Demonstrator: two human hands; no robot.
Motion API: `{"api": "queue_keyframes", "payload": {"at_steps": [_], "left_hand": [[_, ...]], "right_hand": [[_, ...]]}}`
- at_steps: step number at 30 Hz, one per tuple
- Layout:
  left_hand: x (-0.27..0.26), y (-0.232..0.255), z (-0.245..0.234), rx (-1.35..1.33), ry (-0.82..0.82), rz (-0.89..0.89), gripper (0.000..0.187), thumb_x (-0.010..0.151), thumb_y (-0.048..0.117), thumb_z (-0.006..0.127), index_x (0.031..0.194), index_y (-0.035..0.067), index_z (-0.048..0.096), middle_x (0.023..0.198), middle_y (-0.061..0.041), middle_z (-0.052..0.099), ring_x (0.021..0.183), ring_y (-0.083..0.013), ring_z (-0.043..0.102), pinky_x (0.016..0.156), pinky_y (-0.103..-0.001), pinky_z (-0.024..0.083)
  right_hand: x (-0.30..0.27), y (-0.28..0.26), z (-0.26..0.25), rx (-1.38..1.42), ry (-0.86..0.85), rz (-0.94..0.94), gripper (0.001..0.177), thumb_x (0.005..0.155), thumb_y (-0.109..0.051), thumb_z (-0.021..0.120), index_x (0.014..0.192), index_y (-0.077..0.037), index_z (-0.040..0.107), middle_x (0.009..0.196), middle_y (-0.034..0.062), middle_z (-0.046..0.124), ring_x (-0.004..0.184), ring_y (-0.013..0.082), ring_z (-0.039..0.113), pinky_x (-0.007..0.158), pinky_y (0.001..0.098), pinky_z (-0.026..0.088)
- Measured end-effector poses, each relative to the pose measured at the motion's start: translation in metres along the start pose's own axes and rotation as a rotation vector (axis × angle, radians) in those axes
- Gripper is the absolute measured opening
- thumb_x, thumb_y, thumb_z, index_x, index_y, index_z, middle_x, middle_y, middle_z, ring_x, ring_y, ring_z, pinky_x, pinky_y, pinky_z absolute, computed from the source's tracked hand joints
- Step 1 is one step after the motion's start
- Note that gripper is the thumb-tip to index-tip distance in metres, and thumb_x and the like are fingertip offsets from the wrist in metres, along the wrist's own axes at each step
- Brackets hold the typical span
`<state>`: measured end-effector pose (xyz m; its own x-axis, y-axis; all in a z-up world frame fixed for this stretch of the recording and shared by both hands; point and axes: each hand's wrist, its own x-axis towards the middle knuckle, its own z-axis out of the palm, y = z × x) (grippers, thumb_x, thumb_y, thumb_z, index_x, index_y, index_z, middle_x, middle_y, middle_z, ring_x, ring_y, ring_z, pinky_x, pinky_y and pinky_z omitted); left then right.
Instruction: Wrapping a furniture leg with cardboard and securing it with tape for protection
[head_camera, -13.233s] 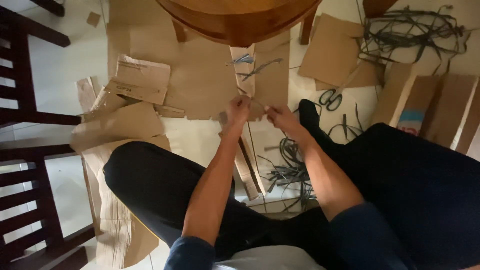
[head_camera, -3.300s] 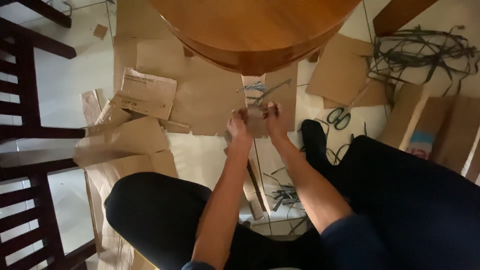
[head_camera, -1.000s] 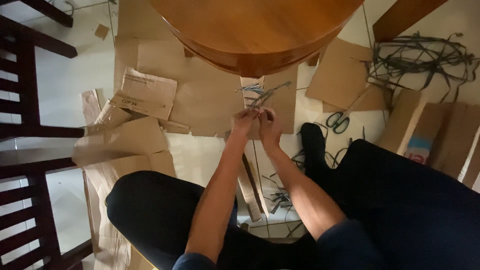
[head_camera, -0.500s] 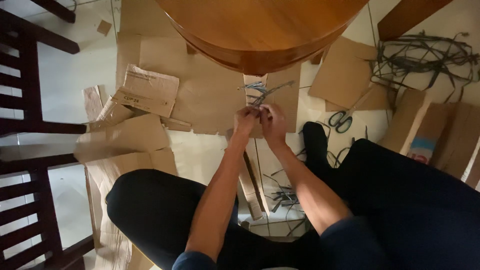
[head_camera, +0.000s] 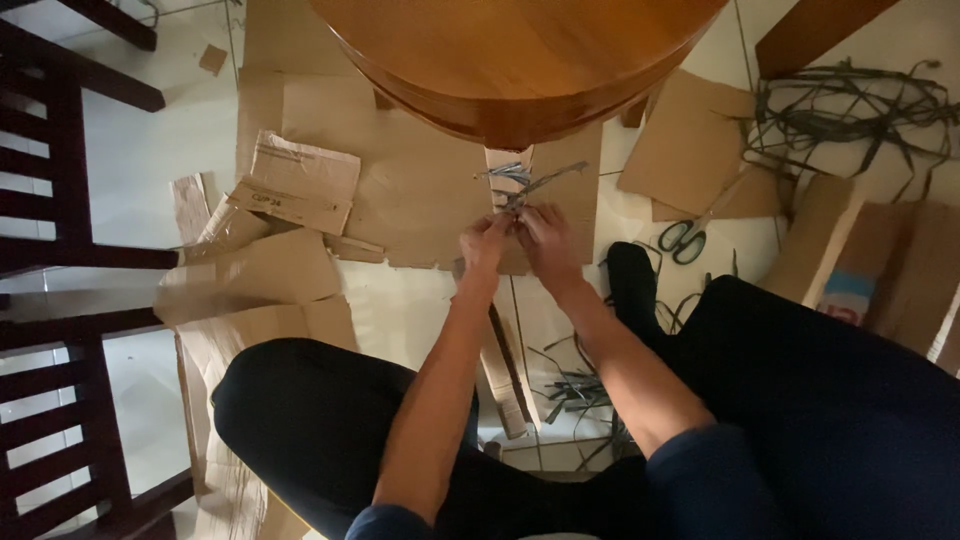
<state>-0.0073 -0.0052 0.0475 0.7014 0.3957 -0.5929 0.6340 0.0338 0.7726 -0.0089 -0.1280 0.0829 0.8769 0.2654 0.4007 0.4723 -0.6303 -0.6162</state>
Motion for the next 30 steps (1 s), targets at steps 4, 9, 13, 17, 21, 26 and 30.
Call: {"api": "queue_keyframes", "payload": {"at_steps": [4,9,13,17,21,26,30], "left_hand": [[-0.021,0.014,-0.004,-0.079,0.023,0.003,0.040,0.089,0.042,0.071,0.106,0.005,0.073,0.100,-0.013,0.067,0.096,-0.0259,0.058,0.083,-0.041,0.045],[-0.001,-0.014,0.005,0.197,0.022,0.030,0.023,0.098,0.039,0.056,0.109,0.032,0.075,0.108,0.009,0.076,0.117,-0.0154,0.067,0.119,-0.041,0.022],[-0.014,-0.023,0.000,-0.349,-0.117,0.138,0.026,0.101,0.012,0.064,0.124,0.002,0.070,0.112,-0.015,0.072,0.102,-0.0227,0.064,0.088,-0.037,0.048],[0.024,-0.054,0.004,-0.309,-0.092,0.197,0.022,0.099,0.014,0.072,0.118,0.003,0.074,0.106,-0.016,0.076,0.090,-0.0209,0.070,0.078,-0.038,0.052],[0.013,-0.042,0.001,-0.266,-0.077,0.228,0.017,0.097,0.013,0.074,0.113,0.006,0.076,0.103,-0.013,0.075,0.094,-0.0197,0.066,0.087,-0.040,0.053],[-0.004,-0.017,-0.006,0.019,-0.001,0.204,0.017,0.092,0.029,0.079,0.106,0.019,0.080,0.100,-0.004,0.079,0.094,-0.0199,0.075,0.084,-0.041,0.056],[-0.015,0.002,-0.004,0.044,0.058,0.271,0.018,0.091,0.021,0.074,0.097,0.005,0.079,0.089,-0.017,0.078,0.088,-0.0311,0.075,0.077,-0.045,0.055]], "right_hand": [[0.005,0.007,-0.001,0.079,-0.043,0.057,0.012,0.097,-0.008,0.067,0.108,-0.012,0.068,0.093,0.0097,0.064,0.091,0.0342,0.066,0.076,0.0458,0.055],[0.004,0.008,0.004,0.270,-0.063,0.163,0.010,0.102,-0.006,0.058,0.106,-0.011,0.066,0.096,0.0127,0.063,0.089,0.0401,0.067,0.069,0.0479,0.058],[0.004,0.012,0.005,0.306,-0.095,0.215,0.006,0.102,-0.006,0.060,0.106,-0.007,0.064,0.096,0.0167,0.062,0.088,0.0430,0.068,0.066,0.0507,0.058],[0.003,0.016,0.006,0.329,-0.084,0.225,0.008,0.104,-0.009,0.059,0.106,-0.009,0.066,0.095,0.0135,0.063,0.088,0.0394,0.069,0.065,0.0472,0.058],[0.003,0.015,0.006,0.322,-0.060,0.262,0.006,0.104,-0.012,0.061,0.101,-0.007,0.064,0.093,0.0151,0.063,0.086,0.0392,0.070,0.062,0.0457,0.057],[-0.004,0.026,0.016,0.219,-0.078,0.296,0.019,0.104,-0.019,0.065,0.095,-0.003,0.061,0.086,0.0191,0.062,0.082,0.0419,0.070,0.062,0.0506,0.057],[0.004,0.009,0.010,0.269,-0.040,0.329,0.016,0.106,-0.018,0.061,0.101,-0.004,0.063,0.090,0.0176,0.066,0.084,0.0412,0.071,0.063,0.0522,0.058]]}}
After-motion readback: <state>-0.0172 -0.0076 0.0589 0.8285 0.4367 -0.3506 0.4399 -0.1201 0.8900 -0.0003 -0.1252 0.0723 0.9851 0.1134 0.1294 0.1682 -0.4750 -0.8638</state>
